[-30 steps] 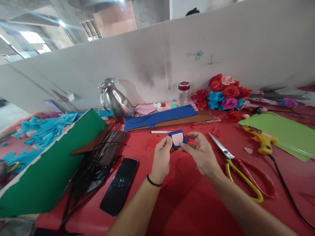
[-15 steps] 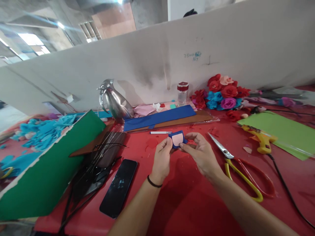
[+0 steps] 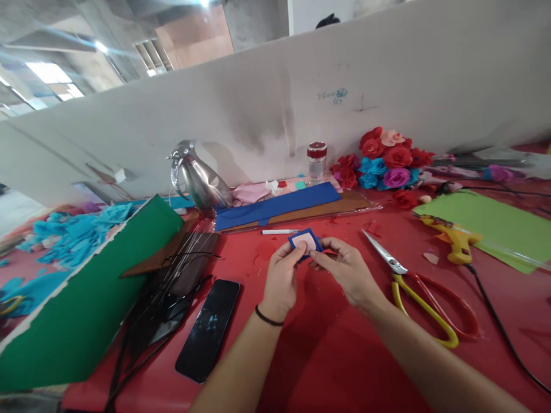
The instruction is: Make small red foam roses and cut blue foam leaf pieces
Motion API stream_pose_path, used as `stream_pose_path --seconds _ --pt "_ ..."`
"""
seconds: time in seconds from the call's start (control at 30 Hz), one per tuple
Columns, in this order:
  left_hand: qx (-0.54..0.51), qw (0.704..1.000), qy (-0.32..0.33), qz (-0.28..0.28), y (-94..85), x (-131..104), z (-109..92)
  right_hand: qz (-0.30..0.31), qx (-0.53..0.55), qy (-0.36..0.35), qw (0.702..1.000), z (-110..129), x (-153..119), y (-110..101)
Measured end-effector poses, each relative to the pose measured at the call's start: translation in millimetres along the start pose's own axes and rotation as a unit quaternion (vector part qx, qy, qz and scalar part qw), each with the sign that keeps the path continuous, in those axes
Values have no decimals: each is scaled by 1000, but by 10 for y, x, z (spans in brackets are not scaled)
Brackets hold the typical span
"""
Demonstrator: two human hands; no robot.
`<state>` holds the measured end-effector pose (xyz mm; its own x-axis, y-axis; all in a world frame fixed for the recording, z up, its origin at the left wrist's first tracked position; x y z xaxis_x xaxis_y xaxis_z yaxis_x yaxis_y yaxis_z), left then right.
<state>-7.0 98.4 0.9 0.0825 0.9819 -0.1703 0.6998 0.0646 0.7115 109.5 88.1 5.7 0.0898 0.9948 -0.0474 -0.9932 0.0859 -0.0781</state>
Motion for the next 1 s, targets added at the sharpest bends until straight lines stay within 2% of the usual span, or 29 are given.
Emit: stream_pose_path --seconds 0.13,0.37,0.6,0.8,0.9,1.0 --pt "-30 999 -45 7 -28 42 83 -9 -12 -13 1000 29 4 -14" --pt "-3 1000 -27 -5 -82 68 13 6 -17 -3 1000 -4 6 4" --pt "123 991 52 -1 -47 54 -161 39 46 47 997 -98 3 80" --pt "137 988 64 -1 -48 49 -181 41 53 60 996 -172 9 120" --pt "107 993 53 2 -39 55 -151 42 28 39 998 -113 21 140" --pt "53 998 21 -16 -81 68 -114 65 -90 1 994 -25 -9 30"
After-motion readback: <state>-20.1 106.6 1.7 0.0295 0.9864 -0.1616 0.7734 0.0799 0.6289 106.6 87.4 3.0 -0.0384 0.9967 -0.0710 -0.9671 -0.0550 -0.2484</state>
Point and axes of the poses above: each hand's wrist, its own x-axis towards the middle knuckle, its own y-axis out of the palm, z = x × y, the point moved 10 cm from there along x, towards the middle knuckle, and after that the axes turned 14 degrees about -x, right-handed, at the moved point
